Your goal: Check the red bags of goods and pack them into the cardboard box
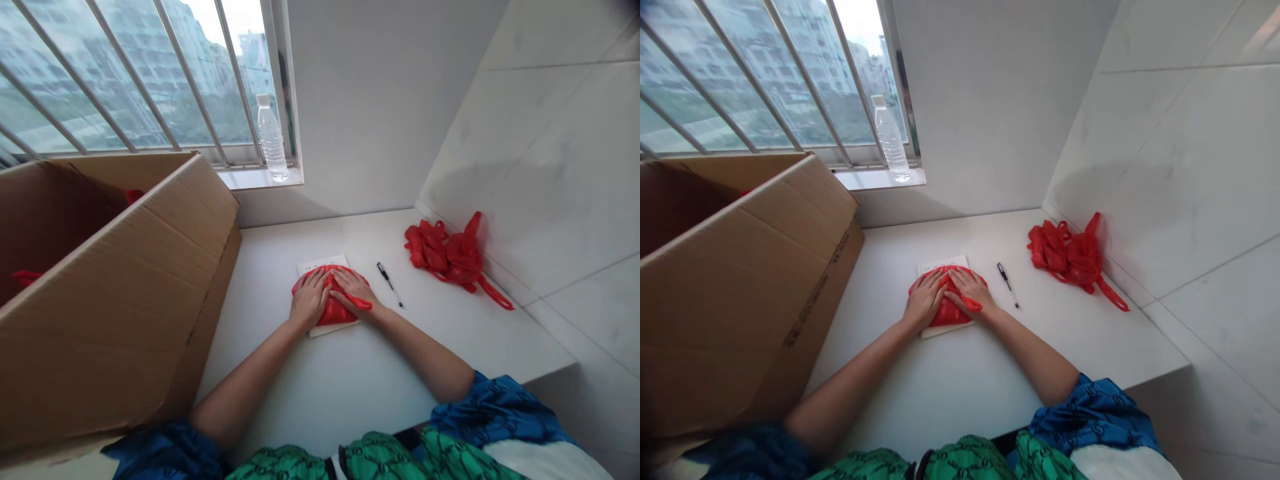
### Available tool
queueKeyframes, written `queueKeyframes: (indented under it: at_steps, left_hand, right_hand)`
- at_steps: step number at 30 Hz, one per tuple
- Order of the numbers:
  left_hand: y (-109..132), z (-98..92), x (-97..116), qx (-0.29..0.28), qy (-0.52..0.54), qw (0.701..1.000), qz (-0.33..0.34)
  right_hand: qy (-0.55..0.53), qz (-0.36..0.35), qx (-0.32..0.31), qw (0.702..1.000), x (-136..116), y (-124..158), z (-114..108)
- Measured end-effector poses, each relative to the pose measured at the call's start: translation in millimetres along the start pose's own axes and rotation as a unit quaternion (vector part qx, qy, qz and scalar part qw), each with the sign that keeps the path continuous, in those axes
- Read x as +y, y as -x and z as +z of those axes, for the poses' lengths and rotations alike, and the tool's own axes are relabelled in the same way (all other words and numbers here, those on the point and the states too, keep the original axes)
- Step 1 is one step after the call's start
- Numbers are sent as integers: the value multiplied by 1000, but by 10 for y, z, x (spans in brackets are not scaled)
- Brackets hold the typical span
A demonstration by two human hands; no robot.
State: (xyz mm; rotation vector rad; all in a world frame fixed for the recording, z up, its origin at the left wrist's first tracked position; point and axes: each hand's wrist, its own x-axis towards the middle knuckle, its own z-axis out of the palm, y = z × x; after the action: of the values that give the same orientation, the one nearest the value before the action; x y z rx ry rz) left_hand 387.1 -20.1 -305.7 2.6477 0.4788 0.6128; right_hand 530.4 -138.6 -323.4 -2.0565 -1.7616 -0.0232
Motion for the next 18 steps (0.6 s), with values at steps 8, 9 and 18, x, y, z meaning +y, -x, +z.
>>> queueKeyframes:
  at_steps: [8,9,18]
  left_hand:
    - [-76,-435,90,75,242,961,-109]
    - [-69,-539,148,69,283,948,-128]
    - [477,-1703,1184,46,157,986,-38]
  right_hand:
    - [-85,-48,28,995,40,92,-439]
    - [-103,-57,39,992,1,107,-522]
    - [-370,-95,118,917,-971,325,-1348]
